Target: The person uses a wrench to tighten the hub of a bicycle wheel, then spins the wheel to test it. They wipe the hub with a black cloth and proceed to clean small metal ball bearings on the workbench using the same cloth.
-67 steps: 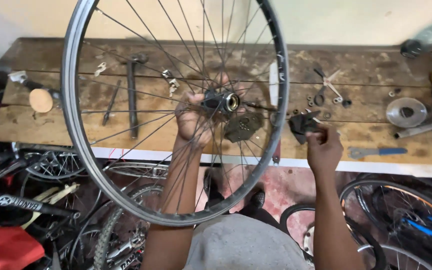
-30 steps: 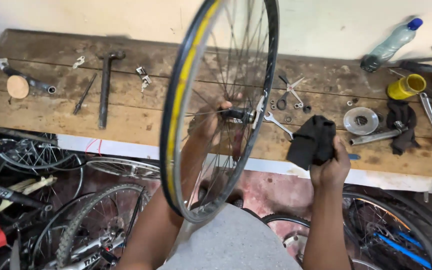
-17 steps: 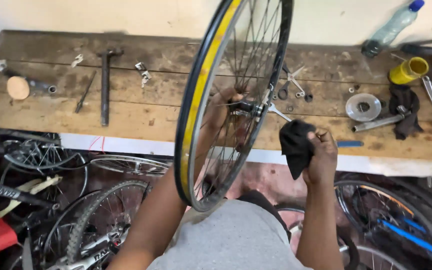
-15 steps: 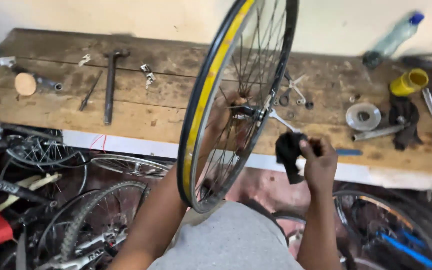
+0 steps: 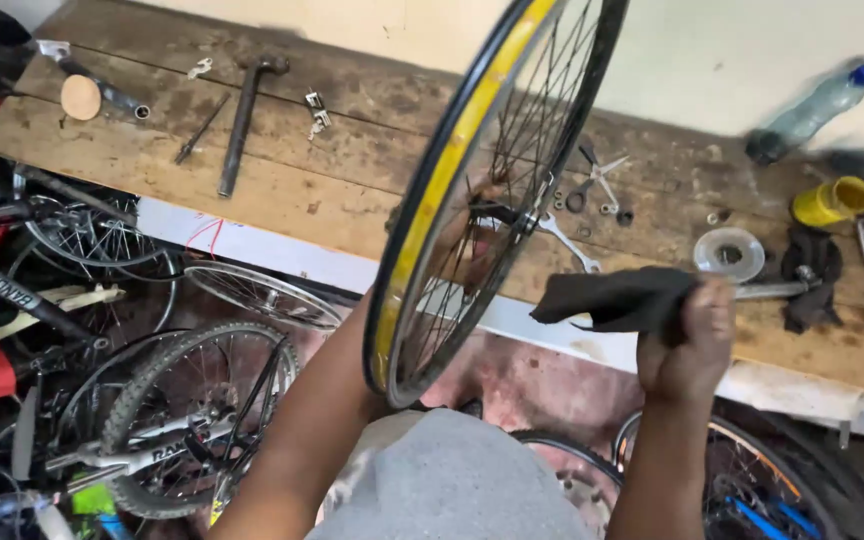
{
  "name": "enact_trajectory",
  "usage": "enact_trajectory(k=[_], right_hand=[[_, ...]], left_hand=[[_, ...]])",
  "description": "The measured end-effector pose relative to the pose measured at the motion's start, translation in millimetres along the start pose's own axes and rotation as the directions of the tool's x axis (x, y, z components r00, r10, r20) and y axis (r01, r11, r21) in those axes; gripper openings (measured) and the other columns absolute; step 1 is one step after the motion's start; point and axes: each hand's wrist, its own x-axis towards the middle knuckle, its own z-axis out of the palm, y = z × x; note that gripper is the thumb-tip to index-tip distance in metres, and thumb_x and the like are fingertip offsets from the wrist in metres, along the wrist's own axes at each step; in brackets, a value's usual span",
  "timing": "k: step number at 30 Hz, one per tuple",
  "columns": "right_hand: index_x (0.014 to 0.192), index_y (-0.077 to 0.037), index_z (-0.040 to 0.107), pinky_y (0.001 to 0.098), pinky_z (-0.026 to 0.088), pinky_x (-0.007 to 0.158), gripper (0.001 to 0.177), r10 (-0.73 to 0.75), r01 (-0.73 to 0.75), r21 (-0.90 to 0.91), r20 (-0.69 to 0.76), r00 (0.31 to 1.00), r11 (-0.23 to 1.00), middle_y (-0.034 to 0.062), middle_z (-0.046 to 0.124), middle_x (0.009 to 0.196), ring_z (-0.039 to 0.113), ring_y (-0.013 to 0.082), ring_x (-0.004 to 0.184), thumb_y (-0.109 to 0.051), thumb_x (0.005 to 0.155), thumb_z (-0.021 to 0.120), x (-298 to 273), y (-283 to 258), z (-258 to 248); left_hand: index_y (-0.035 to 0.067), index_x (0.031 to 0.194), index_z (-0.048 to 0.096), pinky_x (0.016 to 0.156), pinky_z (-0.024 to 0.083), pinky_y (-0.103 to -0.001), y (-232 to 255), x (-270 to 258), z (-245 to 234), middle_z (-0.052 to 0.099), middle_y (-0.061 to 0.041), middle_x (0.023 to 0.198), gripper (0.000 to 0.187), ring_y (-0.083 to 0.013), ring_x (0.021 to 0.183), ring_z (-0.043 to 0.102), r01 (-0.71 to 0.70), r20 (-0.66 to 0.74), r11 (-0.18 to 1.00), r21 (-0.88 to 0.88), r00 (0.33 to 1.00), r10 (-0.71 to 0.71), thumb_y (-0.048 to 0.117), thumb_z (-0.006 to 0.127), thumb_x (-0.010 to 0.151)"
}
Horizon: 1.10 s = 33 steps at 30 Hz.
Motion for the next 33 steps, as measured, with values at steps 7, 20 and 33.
enact_trajectory(k=[7,20,33], right_hand=[[0.100,-0.012,0.059,0.0360,0.056,0.096,0.013,0.133,-0.135,0.138,0.026,0.991,0.981,0.0097,0.068,0.093,0.071,0.0211,0.088,-0.022,0.103,0.051,-23.5,16.1,31.0],[0.104,-0.007,0.060,0.0396,0.062,0.082,0.012,0.305,-0.311,0.206,0.059,0.950,0.928,0.0138,0.070,0.091,0.073,0.0251,0.081,-0.017,0.102,0.052,-19.2,102.2,-0.1],[0.115,0.003,0.068,0.0384,0.056,0.078,0.035,-0.253,0.620,-0.498,0.618,0.744,0.606,0.0194,0.056,0.112,0.063,0.0349,0.096,0.018,0.083,0.067,-13.4,55.8,64.1]], left_hand=[[0.008,0.070,0.053,0.047,0.059,-0.049,-9.3,41.3,-22.3,0.056,-0.010,0.074,0.019,-0.0250,0.075,0.058,0.211,0.010,0.977,-0.034,0.978,-0.210,0.024,0.063,0.066],[-0.001,0.093,0.065,0.056,0.061,-0.035,44.8,-35.9,-2.8,0.052,-0.010,0.079,0.032,-0.0206,0.075,0.055,0.165,0.094,0.986,-0.024,0.982,-0.162,0.020,0.059,0.070],[0.004,0.088,0.070,0.053,0.057,-0.033,10.5,-10.7,-6.1,0.059,-0.010,0.074,0.033,-0.0182,0.071,0.060,0.078,0.153,0.994,0.076,0.984,-0.088,0.032,0.062,0.074]])
